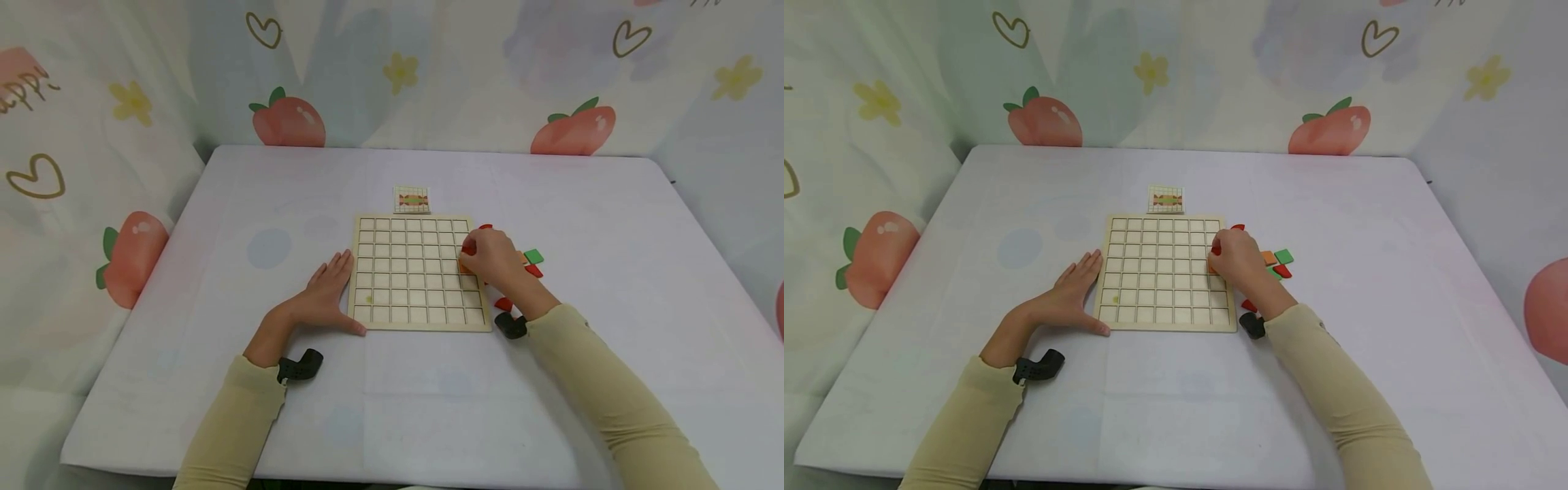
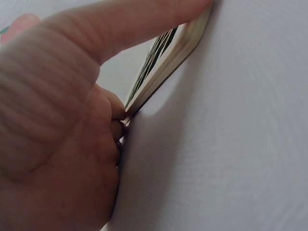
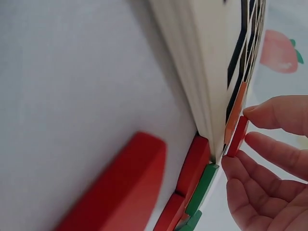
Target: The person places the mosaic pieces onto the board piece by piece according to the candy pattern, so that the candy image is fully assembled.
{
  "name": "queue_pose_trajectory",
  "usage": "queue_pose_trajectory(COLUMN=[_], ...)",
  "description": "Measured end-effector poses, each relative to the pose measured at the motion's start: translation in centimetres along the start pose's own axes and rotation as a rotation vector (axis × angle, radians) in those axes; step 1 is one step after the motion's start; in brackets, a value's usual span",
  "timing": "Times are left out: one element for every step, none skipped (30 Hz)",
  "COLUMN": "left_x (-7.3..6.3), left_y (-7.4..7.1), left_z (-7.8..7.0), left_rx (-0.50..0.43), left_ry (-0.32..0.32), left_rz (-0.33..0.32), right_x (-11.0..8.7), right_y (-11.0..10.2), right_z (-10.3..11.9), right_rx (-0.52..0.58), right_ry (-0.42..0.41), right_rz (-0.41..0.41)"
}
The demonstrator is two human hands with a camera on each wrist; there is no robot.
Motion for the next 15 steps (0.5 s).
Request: queue_pose_trajectory(left_x=[-0.01,-0.01,-0.02,-0.03,-0.05,-0.05,-0.06,-0.07,-0.07,-0.09,-0.10,-0.10,-0.12,-0.12,-0.13], left_y=[-0.01,-0.02,-0.03,-0.05,-0.06,-0.07,-0.08,-0.08,-0.07,-0.07,-0.07,-0.05,-0.05,-0.05,-0.05], left_z=[-0.02,-0.03,-0.04,-0.05,-0.07,-0.07,-0.08,-0.07,-0.08,-0.09,-0.11,-0.11,-0.11,-0.10,-0.10], left_rx=[0.001,0.002,0.003,0.004,0.004,0.005,0.007,0.007,0.007,0.007,0.008,0.009,0.012,0.014,0.015], left_ry=[0.000,0.001,0.000,-0.001,-0.001,-0.001,-0.001,-0.002,-0.001,-0.001,-0.001,-0.001,-0.002,-0.003,-0.003], left_rz=[0.001,0.000,0.001,0.002,0.003,0.003,0.003,0.004,0.004,0.004,0.004,0.005,0.006,0.006,0.006], right_x=[0.05,0.10,0.15,0.20,0.24,0.28,0.33,0.36,0.38,0.41,0.42,0.43,0.47,0.48,0.50], right_y=[0.04,0.06,0.09,0.09,0.09,0.10,0.12,0.13,0.15,0.15,0.17,0.22,0.23,0.25,0.26], right_z=[0.00,0.03,0.07,0.11,0.15,0.21,0.24,0.27,0.28,0.27,0.27,0.26,0.24,0.25,0.27], right_rx=[-0.006,-0.010,-0.015,-0.020,-0.024,-0.026,-0.029,-0.030,-0.032,-0.033,-0.034,-0.036,-0.040,-0.042,-0.048], right_ry=[-0.003,-0.004,-0.005,-0.005,-0.005,-0.004,-0.003,-0.001,0.001,0.004,0.007,0.008,0.011,0.011,0.011], right_rz=[0.000,0.000,0.001,0.000,0.000,0.003,0.006,0.008,0.010,0.012,0.016,0.020,0.021,0.023,0.023])
Point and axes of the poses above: each hand's wrist, its own x-axis towards the middle knuckle, its own y-axis out of the palm, z = x × y, the point moved 6 cm from there along x, towards the middle knuckle, and after that the axes turned 6 degrees about x, right-handed, at the moved point
